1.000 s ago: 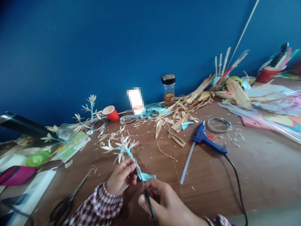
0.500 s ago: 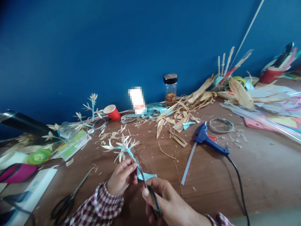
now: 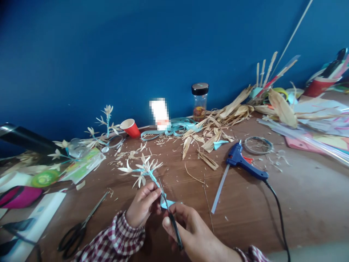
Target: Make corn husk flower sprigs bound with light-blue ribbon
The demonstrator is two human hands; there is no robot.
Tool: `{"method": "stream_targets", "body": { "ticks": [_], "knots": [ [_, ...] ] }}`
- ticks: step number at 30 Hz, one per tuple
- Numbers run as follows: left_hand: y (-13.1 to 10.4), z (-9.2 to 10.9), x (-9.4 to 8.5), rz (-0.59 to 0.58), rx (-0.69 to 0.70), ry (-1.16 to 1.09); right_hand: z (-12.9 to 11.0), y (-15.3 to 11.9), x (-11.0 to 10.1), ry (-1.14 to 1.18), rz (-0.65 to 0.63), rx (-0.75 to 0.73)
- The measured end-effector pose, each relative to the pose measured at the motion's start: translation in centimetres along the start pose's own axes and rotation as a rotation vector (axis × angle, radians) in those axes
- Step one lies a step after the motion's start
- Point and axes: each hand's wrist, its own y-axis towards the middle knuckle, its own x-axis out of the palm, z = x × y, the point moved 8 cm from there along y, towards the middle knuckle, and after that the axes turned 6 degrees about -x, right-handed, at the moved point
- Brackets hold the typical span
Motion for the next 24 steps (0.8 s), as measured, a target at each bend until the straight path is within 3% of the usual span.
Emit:
{"method": "stream_targets", "body": {
  "ticks": [13,19,24],
  "knots": [
    [0.2,-0.3,-0.1,0.019,0.015,0.039,-0.3,0.3,-0.1,0.025,0.056,-0.072],
    [0.3,-0.2,-0.7,0.063,0.023,0.024,-0.7,-0.5,-0.1,-0.037,0.023,-0.034],
    [0.2,-0.1,-0.3,0.033,-0.017,0.011,-0.5,-0.8,-0.1,-0.038,0.015,-0.016]
  ]
}}
